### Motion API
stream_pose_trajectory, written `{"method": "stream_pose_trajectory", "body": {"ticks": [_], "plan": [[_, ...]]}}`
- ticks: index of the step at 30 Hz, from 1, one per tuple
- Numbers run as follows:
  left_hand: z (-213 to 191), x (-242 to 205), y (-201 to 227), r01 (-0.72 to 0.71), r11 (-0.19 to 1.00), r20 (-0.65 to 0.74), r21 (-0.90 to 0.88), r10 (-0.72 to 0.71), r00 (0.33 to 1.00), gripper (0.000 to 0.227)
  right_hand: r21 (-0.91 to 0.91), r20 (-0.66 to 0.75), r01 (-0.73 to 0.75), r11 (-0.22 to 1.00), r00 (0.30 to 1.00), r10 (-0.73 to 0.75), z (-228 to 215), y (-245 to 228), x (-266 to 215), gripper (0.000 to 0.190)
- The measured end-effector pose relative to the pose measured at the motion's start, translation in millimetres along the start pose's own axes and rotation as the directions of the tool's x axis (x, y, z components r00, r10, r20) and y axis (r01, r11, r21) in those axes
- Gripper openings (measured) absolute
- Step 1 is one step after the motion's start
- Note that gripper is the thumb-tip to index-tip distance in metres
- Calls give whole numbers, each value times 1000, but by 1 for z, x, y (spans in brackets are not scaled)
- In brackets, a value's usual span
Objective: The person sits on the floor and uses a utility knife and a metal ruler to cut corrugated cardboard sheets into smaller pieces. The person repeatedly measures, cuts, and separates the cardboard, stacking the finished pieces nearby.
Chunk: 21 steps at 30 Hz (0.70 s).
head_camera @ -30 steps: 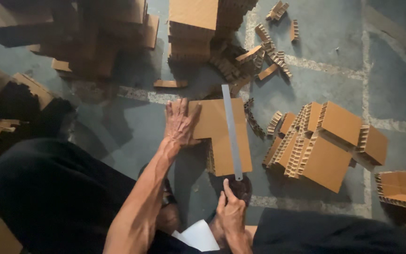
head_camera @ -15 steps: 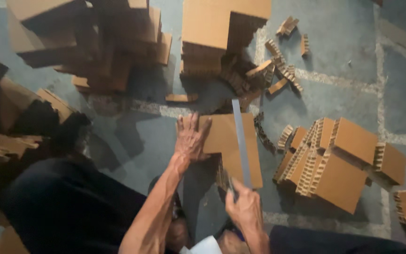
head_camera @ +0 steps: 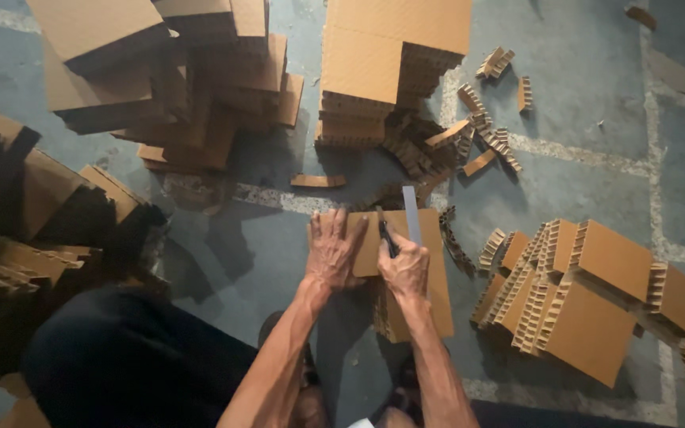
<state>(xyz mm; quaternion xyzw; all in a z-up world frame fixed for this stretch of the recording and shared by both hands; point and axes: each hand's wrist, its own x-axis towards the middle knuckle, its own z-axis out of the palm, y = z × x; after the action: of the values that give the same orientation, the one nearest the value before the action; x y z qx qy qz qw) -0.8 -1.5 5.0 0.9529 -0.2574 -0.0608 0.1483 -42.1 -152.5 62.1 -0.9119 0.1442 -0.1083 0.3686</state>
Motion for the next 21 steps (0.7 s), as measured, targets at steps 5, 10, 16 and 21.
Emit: {"method": "stream_pose_trajectory", "body": {"ticks": [5,10,16,21], "plan": [[-3,3,-1,8,1000,-4,0,-8,1000,135,-127,46,-31,991,998,37,13,13,5,26],[-7,2,2,16,1000,33,13,-17,999,136,-167,47,231,959,973,-226,28,41,33,33],[-2,3,0,25,999,-16,31,-25,1000,139,-317,189,81,945,982,-21,34,65,39,33],[1,5,-2,7,999,-115,-36,-11,993,140,-354,234,181,918,967,-101,10,74,-29,36]]}}
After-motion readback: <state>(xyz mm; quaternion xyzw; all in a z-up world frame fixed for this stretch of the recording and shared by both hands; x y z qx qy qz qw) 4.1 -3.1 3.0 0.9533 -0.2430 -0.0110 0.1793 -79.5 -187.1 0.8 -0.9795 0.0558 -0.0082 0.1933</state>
